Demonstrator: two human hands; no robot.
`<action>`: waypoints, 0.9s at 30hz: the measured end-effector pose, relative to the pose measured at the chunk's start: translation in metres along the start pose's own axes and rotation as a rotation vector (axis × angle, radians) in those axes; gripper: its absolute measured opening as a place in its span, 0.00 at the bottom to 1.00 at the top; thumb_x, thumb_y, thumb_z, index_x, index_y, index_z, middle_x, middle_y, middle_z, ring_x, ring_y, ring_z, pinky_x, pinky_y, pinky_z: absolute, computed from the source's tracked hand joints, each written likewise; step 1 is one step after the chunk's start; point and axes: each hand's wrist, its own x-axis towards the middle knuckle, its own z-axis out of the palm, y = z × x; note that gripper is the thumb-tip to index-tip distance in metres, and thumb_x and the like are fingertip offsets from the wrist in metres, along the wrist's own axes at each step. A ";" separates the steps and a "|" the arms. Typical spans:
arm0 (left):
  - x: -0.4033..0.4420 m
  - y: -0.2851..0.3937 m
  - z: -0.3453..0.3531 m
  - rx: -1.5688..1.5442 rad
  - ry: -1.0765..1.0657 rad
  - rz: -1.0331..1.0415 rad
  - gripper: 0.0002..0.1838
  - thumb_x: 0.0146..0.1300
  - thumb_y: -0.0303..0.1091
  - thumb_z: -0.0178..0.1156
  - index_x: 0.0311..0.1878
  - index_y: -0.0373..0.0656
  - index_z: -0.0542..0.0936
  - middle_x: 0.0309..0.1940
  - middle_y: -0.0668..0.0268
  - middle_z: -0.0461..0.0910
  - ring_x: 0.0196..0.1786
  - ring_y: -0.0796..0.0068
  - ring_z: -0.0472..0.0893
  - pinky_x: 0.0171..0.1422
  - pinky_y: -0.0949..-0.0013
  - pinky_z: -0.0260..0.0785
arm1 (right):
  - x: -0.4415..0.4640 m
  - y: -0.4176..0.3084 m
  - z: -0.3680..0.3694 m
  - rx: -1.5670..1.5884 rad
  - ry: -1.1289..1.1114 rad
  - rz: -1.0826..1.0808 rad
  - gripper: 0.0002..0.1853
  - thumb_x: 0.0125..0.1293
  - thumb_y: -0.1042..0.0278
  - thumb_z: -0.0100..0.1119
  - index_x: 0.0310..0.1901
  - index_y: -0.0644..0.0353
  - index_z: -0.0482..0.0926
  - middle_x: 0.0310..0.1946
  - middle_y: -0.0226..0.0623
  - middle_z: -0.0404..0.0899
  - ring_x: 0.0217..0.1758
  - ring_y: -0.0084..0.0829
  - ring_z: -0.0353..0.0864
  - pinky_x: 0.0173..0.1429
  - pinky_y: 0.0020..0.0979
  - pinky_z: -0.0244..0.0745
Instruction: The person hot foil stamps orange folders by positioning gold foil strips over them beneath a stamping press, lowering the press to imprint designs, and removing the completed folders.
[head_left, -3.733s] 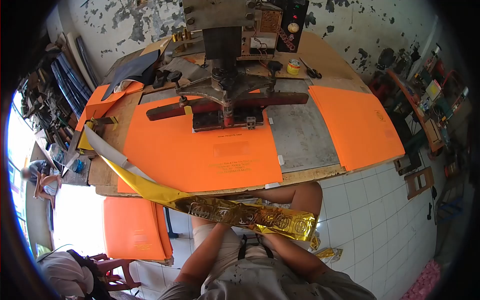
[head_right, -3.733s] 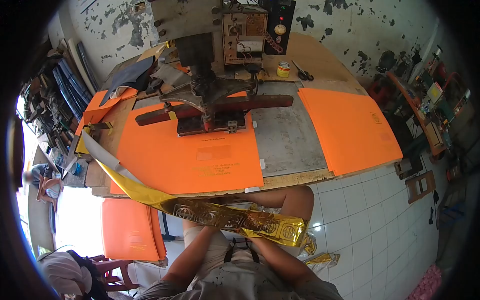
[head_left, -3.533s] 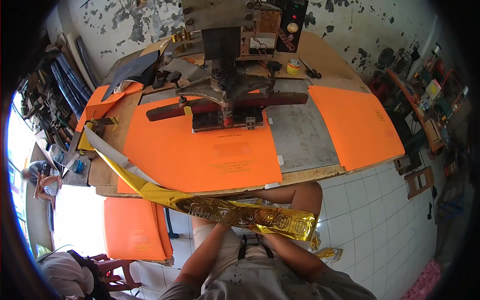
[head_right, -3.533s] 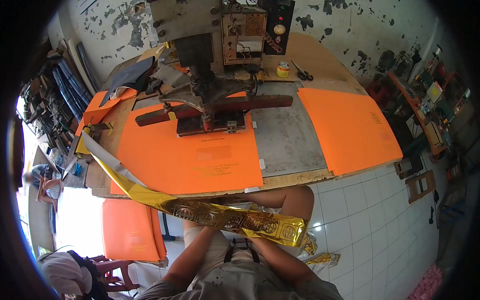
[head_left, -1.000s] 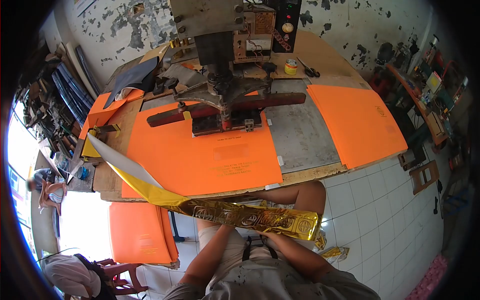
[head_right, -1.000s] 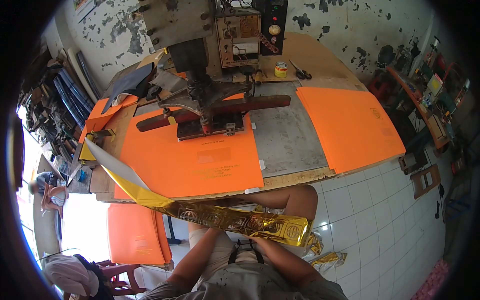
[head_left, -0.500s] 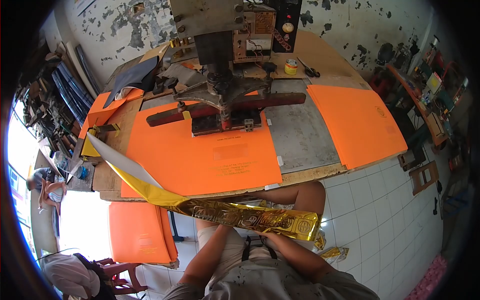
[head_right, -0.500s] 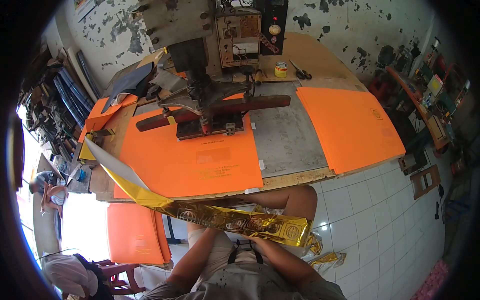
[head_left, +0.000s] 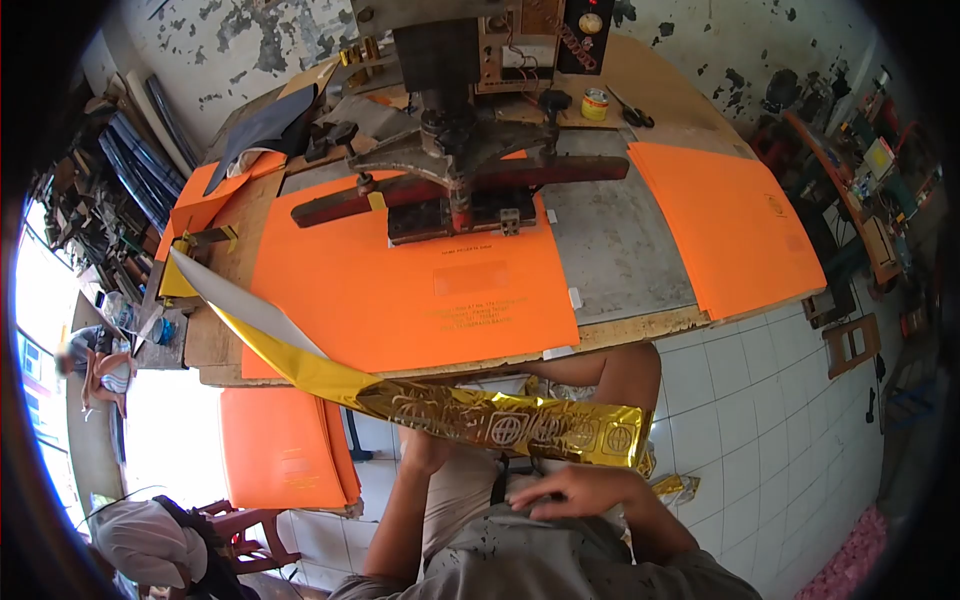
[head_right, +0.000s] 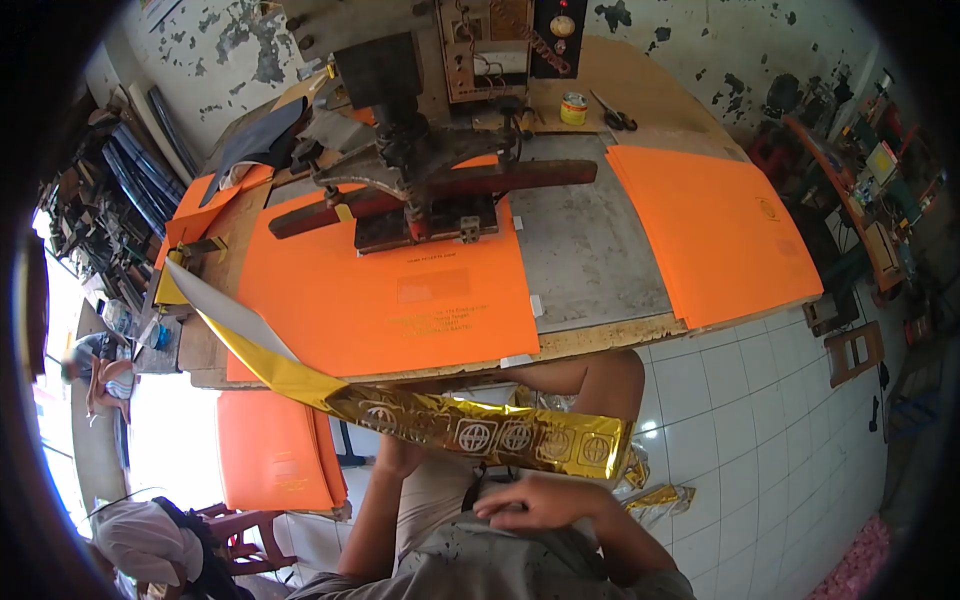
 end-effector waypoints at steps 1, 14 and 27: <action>-0.007 0.012 0.011 -0.321 -0.032 -0.035 0.33 0.76 0.59 0.51 0.74 0.46 0.70 0.71 0.58 0.75 0.72 0.57 0.75 0.76 0.48 0.66 | -0.004 -0.021 -0.015 0.185 0.000 0.068 0.26 0.76 0.54 0.61 0.67 0.63 0.76 0.68 0.49 0.76 0.69 0.43 0.78 0.72 0.39 0.73; -0.062 0.057 0.051 -0.558 -0.046 0.102 0.37 0.81 0.61 0.34 0.78 0.42 0.65 0.74 0.58 0.72 0.75 0.56 0.72 0.78 0.46 0.64 | -0.023 -0.027 -0.069 -0.384 0.398 0.088 0.22 0.66 0.51 0.75 0.34 0.65 0.82 0.24 0.42 0.80 0.26 0.31 0.77 0.34 0.34 0.71; -0.098 0.249 0.025 0.672 0.030 0.577 0.21 0.78 0.40 0.54 0.45 0.26 0.80 0.28 0.54 0.85 0.28 0.66 0.85 0.35 0.68 0.77 | -0.132 -0.086 -0.124 -0.366 0.895 0.065 0.11 0.67 0.66 0.72 0.36 0.64 0.82 0.25 0.27 0.82 0.28 0.19 0.77 0.37 0.27 0.74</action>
